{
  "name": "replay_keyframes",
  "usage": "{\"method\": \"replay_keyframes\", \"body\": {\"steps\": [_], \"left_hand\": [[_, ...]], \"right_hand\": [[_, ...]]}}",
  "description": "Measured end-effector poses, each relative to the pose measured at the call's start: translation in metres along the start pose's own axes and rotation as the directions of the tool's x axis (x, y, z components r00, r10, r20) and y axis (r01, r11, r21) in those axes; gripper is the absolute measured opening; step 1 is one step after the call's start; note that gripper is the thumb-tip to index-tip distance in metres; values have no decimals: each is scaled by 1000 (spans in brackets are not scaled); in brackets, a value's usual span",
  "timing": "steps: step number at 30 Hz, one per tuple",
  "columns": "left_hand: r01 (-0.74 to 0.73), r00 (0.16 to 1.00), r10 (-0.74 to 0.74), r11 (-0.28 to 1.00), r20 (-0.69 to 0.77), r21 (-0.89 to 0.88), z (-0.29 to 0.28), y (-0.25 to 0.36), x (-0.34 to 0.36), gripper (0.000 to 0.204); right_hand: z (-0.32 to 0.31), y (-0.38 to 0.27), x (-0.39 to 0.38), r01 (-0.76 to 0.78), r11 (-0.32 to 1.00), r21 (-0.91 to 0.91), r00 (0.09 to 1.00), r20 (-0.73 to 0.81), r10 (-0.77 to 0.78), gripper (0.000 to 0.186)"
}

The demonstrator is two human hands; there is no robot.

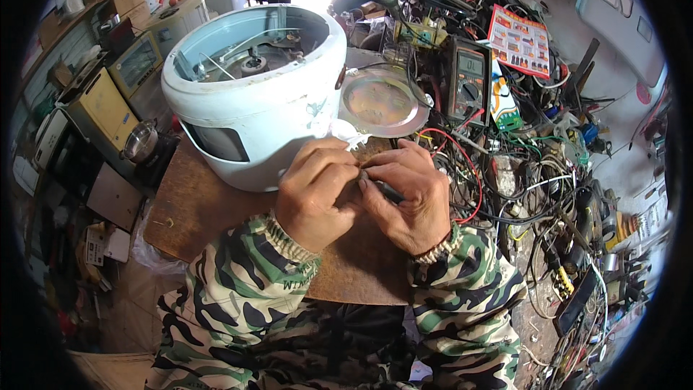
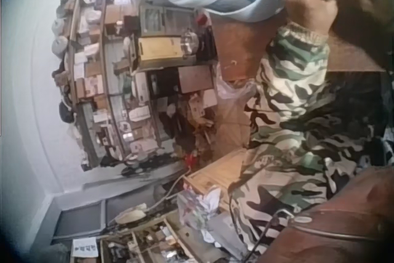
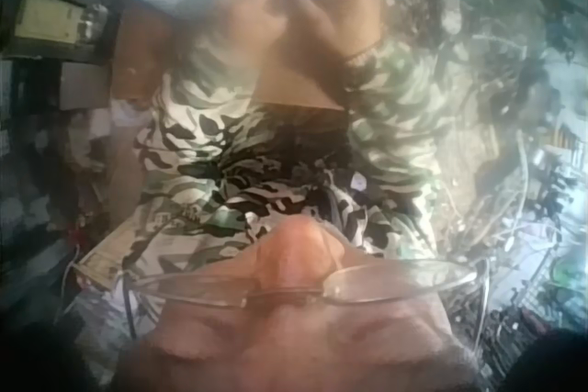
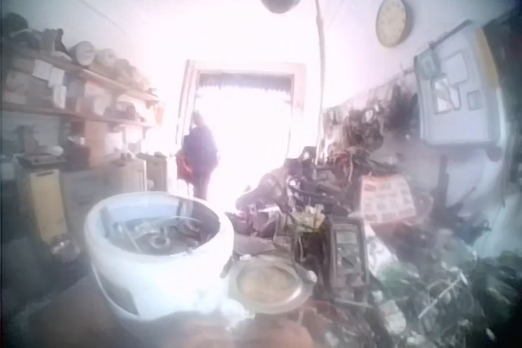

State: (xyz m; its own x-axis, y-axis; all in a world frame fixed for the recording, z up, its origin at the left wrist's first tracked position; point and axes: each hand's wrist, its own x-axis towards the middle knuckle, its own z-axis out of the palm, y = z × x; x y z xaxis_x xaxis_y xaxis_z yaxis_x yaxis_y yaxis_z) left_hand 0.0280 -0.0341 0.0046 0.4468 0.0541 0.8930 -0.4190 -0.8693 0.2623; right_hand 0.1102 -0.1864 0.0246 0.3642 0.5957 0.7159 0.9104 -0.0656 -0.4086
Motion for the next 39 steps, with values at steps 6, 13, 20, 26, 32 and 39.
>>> {"method": "replay_keyframes", "body": {"steps": [6,13,20,26,32,39], "left_hand": [[164,986,-168,974,-14,-156,-10,-7,3,24],[466,884,-422,813,198,-349,-14,-15,-4,22],[626,779,-533,691,330,-362,-19,-14,1,21],[700,710,-594,651,377,-293,-21,-12,2,23],[764,645,-632,544,429,-348,-21,-12,3,24],[822,569,-641,430,516,-372,-28,-18,1,21]], "right_hand": [[-32,12,8,-329,826,457,895,-128,427,14],[-49,77,-2,-422,872,249,900,2,435,14],[-2,94,-5,-138,984,-114,935,311,167,15],[10,96,0,-112,961,-251,899,386,206,16],[13,97,2,-66,953,-294,878,437,196,11],[28,100,7,-59,958,-282,873,450,186,9]]}}
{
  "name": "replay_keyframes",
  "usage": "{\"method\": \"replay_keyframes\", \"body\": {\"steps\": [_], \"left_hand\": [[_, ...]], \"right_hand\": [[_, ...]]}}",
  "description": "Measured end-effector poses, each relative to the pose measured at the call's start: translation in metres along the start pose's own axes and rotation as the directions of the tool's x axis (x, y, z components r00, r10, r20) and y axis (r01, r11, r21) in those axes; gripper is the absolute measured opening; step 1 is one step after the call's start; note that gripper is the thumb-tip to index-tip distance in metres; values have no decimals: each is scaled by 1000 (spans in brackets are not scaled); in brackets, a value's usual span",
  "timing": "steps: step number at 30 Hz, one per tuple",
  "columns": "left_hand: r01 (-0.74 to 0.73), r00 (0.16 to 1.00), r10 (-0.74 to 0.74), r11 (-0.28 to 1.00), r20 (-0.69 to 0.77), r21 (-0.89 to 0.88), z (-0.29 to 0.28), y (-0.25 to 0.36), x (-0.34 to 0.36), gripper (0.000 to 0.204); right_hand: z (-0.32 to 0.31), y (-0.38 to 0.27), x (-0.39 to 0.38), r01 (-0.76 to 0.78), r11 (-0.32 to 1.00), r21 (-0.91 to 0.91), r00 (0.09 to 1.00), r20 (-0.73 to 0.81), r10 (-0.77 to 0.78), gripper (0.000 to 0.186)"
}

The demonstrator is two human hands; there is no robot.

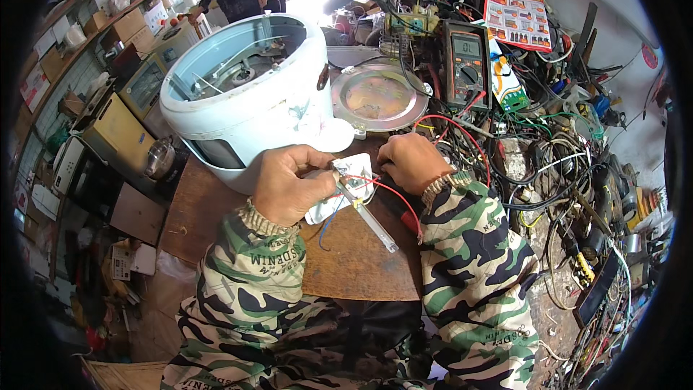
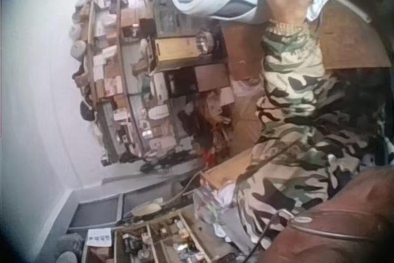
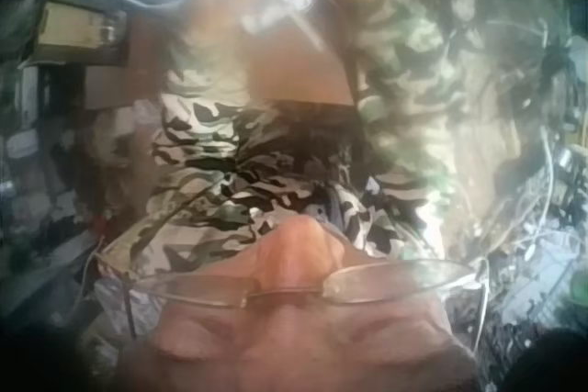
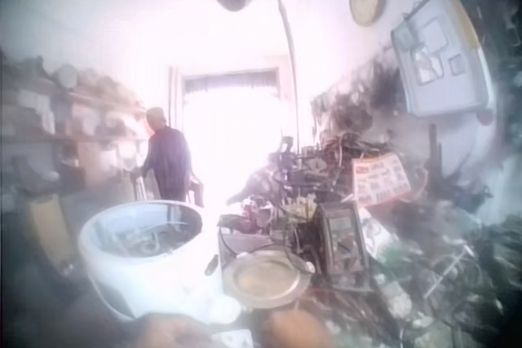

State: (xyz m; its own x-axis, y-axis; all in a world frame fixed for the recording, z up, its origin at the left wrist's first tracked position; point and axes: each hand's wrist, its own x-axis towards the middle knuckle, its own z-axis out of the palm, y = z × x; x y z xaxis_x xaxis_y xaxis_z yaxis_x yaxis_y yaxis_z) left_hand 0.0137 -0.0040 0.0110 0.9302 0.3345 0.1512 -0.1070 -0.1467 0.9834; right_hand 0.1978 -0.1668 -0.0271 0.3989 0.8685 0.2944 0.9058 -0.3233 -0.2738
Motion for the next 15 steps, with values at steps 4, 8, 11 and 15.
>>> {"method": "replay_keyframes", "body": {"steps": [4,8,11,15], "left_hand": [[-3,998,7,999,69,-50,9,-6,10,19],[7,1000,-7,997,13,-74,0,-12,5,20],[-18,999,19,1000,-49,23,11,0,2,21],[-77,991,84,994,-102,75,19,-4,3,21]], "right_hand": [[-10,5,-16,-3,998,-65,998,-68,-1,11],[-28,-14,-12,84,936,343,939,-343,42,11],[-59,-43,-27,27,606,795,973,-159,166,9],[-49,-59,-32,-21,495,868,983,-73,169,7]]}}
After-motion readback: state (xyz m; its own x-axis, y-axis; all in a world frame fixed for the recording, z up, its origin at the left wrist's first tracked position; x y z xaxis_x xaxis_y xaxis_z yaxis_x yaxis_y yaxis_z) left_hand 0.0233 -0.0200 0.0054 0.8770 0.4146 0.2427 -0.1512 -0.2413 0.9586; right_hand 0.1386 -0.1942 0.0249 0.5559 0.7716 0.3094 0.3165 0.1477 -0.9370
